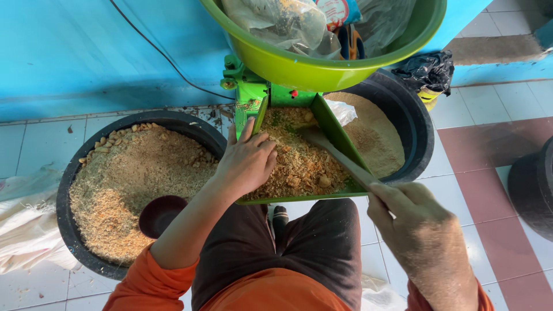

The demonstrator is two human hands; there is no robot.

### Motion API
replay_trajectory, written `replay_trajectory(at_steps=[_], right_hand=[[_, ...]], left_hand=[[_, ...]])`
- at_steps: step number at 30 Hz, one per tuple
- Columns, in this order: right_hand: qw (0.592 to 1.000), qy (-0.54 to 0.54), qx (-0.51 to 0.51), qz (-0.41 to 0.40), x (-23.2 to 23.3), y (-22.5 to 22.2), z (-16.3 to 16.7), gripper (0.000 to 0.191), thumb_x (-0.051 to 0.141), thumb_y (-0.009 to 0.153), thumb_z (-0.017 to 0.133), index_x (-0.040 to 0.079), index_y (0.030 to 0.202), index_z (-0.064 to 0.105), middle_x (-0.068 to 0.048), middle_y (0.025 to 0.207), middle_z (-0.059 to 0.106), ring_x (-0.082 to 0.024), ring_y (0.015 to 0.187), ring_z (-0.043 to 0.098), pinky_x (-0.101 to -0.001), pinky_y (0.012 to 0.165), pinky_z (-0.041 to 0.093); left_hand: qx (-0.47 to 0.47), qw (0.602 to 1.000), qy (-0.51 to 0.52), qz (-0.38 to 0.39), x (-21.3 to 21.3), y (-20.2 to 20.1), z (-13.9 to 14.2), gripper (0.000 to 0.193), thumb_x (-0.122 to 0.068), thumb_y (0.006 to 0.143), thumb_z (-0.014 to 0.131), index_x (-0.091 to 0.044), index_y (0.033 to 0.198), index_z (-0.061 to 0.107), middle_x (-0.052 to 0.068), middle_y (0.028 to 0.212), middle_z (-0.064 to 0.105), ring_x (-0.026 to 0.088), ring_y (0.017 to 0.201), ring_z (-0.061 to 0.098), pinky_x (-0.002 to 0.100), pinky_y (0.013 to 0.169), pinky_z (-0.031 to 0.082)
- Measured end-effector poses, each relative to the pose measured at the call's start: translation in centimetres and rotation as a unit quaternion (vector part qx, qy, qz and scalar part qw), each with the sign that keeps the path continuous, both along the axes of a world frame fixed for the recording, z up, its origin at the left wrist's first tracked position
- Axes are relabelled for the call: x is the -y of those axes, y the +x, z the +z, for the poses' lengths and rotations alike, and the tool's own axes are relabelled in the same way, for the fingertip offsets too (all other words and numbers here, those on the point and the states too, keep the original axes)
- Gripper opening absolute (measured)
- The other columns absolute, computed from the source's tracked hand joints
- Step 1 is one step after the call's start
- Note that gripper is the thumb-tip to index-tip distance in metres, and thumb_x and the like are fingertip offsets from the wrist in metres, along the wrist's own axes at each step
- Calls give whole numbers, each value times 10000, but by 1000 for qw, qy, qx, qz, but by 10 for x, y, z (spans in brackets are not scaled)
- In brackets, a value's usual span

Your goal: The person sits on the floor beside a small electric grinder and processes crushed peanut material. They scoop material from a large basin with a bowl, pick whole peanuts out of the machine tray by hand, and use a wooden scoop to push the material into the grinder so the ground output falls into a second basin.

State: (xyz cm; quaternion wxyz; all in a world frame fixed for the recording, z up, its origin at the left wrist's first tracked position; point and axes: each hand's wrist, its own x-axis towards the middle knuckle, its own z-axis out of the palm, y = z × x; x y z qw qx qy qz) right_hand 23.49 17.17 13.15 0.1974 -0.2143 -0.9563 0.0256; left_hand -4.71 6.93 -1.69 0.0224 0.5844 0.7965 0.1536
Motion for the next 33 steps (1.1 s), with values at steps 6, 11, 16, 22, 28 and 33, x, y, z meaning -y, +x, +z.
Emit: replay_trajectory(at_steps=[6, 11, 16, 22, 28, 33], right_hand=[[1000, 9, -7, 17, -1, -34, -1, 124, 87, 899, 778, 16, 1000, 768, -60, 808, 684, -163, 671, 643, -288, 544, 572], [990, 132, -2, 50, -1, -30, 3, 109, 51, 882, 745, 60, 988, 770, -9, 894, 717, -162, 811, 670, -301, 570, 561], [993, 109, -13, 53, -12, -43, -21, 146, 72, 877, 749, 33, 1016, 770, -28, 894, 711, -174, 805, 669, -285, 580, 568], [997, -30, -66, 16, -9, -39, -28, 169, 105, 893, 745, 47, 1052, 758, -82, 839, 681, -176, 701, 668, -307, 574, 578], [998, 6, -22, 58, -33, -68, -47, 123, 82, 951, 735, 28, 1059, 758, -89, 854, 712, -177, 687, 661, -301, 550, 576], [996, -86, -20, -27, -47, 17, -7, 156, 150, 887, 760, 82, 1026, 776, -57, 827, 716, -148, 584, 658, -290, 508, 516]], left_hand=[[15, 1000, -15, 2, -1, -1, -4, 409, -300, 984, 546, -65, 1299, 661, 156, 1409, 586, 475, 1487, 256, 760, 1144, 181], [28, 999, -22, 8, 0, -1, -1, 393, -294, 986, 552, -73, 1291, 666, 158, 1413, 585, 471, 1487, 268, 749, 1153, 186], [38, 999, -15, 9, 1, 1, 3, 369, -273, 964, 573, -78, 1258, 681, 144, 1385, 605, 473, 1475, 288, 747, 1147, 189], [34, 999, -2, 13, 2, 3, 12, 289, -255, 953, 586, -88, 1139, 731, 130, 1265, 683, 459, 1462, 340, 744, 1155, 193], [34, 999, -12, 13, 8, 6, 16, 292, -253, 946, 585, -104, 1137, 746, 121, 1178, 726, 425, 1469, 351, 750, 1179, 152], [-136, 982, 128, -44, -6, 1, 10, 424, -356, 1002, 478, -50, 1146, 734, 204, 1289, 679, 456, 1463, 317, 772, 1130, 93]])
